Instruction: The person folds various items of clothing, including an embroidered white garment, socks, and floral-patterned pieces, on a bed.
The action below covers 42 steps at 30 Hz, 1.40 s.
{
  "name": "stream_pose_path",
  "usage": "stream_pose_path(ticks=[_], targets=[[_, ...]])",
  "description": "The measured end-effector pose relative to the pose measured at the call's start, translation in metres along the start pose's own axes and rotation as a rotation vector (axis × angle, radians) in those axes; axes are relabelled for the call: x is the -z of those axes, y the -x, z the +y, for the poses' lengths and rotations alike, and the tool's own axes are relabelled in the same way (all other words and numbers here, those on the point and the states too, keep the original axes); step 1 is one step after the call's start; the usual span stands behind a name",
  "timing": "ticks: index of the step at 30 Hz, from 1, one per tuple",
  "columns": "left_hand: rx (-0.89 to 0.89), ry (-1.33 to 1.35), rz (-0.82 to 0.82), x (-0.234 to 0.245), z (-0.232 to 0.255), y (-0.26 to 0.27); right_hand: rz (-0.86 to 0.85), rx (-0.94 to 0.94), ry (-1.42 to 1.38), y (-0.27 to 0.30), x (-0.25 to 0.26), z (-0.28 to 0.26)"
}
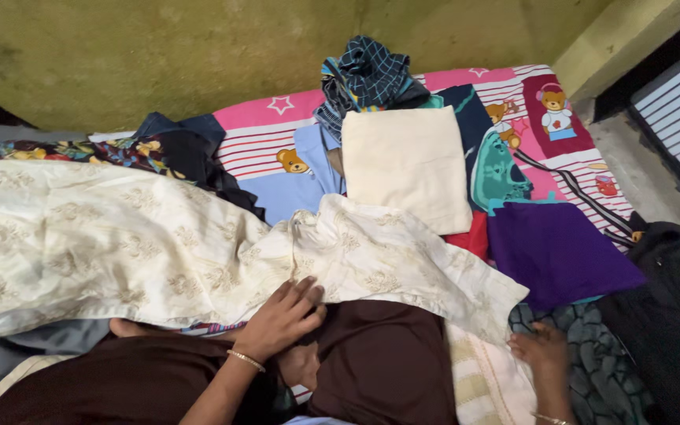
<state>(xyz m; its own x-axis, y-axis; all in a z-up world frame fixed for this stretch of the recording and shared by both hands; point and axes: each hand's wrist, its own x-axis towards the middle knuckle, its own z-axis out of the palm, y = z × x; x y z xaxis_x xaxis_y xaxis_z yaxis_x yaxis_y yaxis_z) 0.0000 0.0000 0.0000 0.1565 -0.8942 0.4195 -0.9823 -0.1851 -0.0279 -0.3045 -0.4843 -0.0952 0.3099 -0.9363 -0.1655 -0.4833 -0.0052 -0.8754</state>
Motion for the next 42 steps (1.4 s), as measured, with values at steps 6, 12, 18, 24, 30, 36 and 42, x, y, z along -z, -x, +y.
stream_pose_path(ticks=[6, 12, 18, 24, 30, 36, 42], targets=[[0.062, -0.05, 0.082, -0.003, 0.019, 0.007, -0.072, 0.209, -0.596, 0.095, -0.074, 0.038], [0.248, -0.086, 0.008, -0.016, 0.035, 0.008, -0.285, -0.461, -1.083, 0.094, -0.11, -0.023], [0.333, -0.109, 0.144, -0.015, 0.021, 0.014, -0.306, -0.182, -1.169, 0.081, -0.09, -0.167], [0.271, -0.043, 0.109, -0.015, 0.025, -0.004, -0.431, 0.003, -1.202, 0.109, -0.082, -0.248], [0.394, 0.494, 0.323, 0.02, 0.023, -0.013, -0.416, 0.116, -1.209, 0.083, -0.066, -0.236], [0.619, 0.538, 0.414, 0.046, 0.01, 0.003, -0.406, -0.068, -1.163, 0.051, -0.062, -0.189], [0.612, 0.509, 0.352, 0.039, 0.012, -0.009, -0.403, -0.079, -1.137, 0.021, -0.056, -0.162]])
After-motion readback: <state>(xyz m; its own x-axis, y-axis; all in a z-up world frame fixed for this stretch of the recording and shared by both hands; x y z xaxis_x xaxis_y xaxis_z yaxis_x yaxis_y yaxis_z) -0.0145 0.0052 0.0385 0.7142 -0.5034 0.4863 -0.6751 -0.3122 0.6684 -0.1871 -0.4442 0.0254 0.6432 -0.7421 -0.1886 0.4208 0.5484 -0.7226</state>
